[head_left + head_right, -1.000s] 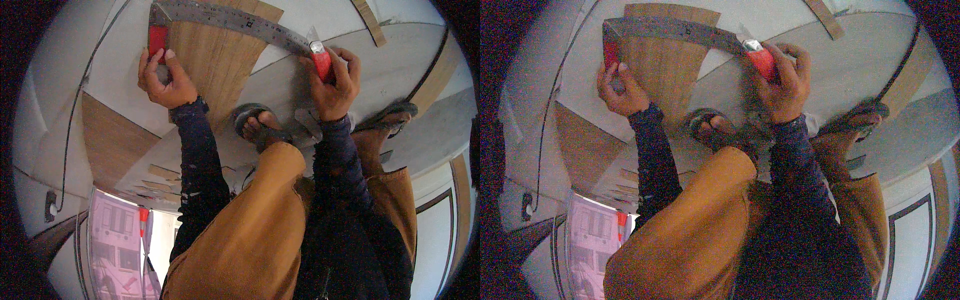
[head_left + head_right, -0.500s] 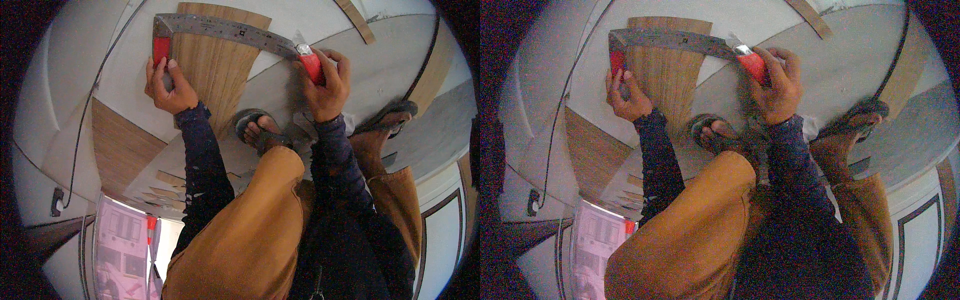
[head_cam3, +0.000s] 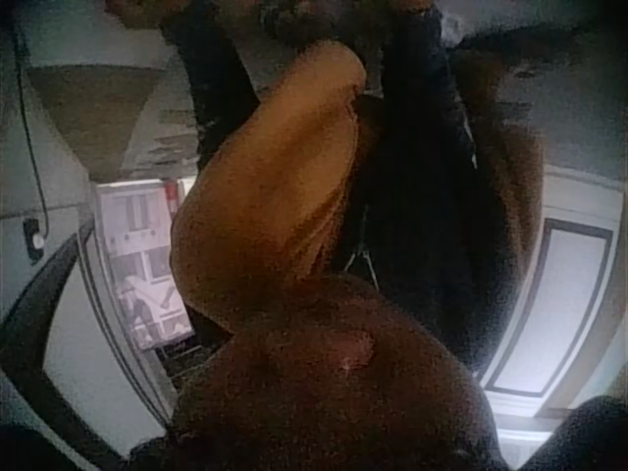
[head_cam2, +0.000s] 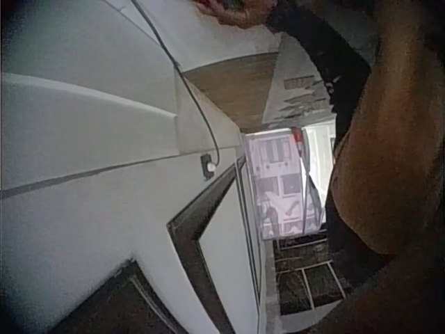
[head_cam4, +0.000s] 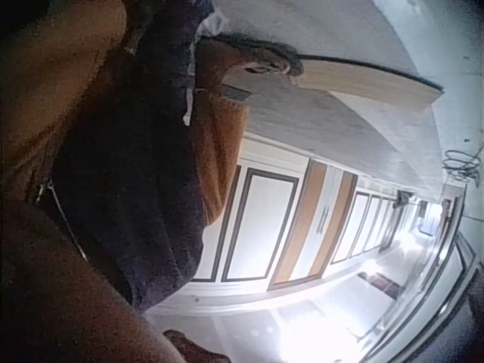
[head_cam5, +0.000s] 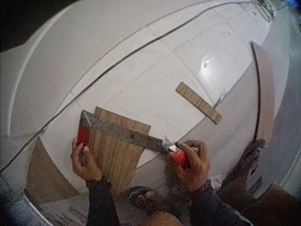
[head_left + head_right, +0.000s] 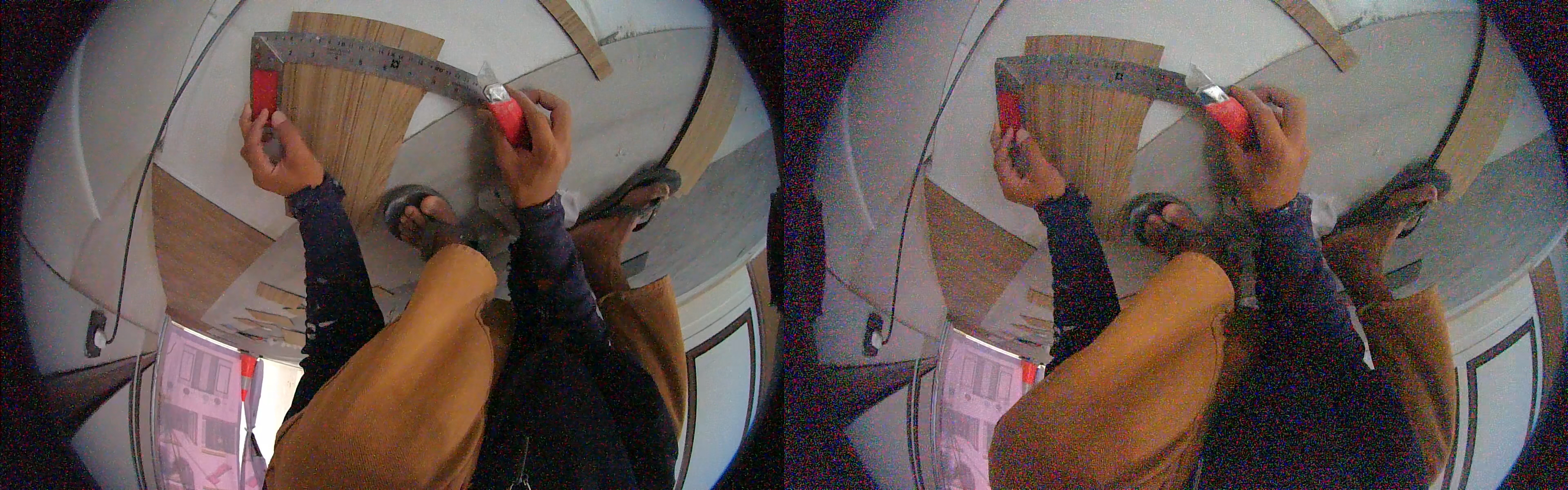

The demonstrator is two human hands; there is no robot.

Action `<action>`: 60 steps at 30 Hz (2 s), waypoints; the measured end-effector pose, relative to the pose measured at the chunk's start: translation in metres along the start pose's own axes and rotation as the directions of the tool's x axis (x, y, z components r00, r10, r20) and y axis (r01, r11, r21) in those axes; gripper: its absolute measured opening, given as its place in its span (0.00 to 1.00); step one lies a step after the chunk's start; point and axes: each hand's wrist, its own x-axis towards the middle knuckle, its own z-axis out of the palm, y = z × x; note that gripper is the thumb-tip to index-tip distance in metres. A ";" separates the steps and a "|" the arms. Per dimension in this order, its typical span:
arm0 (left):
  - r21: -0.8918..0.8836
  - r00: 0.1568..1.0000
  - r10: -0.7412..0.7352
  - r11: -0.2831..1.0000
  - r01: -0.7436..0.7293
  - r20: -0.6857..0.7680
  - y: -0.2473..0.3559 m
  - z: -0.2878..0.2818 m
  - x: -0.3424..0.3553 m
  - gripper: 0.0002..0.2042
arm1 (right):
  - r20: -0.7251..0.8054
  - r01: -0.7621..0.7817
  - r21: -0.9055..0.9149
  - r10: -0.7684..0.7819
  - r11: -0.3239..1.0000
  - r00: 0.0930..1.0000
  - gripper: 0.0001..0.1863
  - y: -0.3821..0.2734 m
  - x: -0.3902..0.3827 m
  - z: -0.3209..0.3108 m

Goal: The person measures a tile piece using a square ruler and then cuts along the marked line with a utility knife while working on the floor.

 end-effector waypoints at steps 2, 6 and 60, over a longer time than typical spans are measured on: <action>-0.153 0.993 -0.090 0.985 0.077 -0.081 -0.006 0.000 -0.002 0.10 | 0.002 0.043 -0.004 -0.043 0.999 0.999 0.30 0.000 0.000 -0.001; -0.144 0.983 -0.138 0.982 0.120 -0.118 -0.003 0.001 -0.003 0.11 | -0.002 0.025 0.035 -0.024 0.999 1.000 0.24 -0.003 0.000 -0.001; 0.026 1.000 -0.015 1.000 0.015 0.002 0.000 0.004 -0.003 0.25 | -0.037 0.031 -0.025 -0.032 0.999 0.999 0.25 -0.002 0.001 -0.002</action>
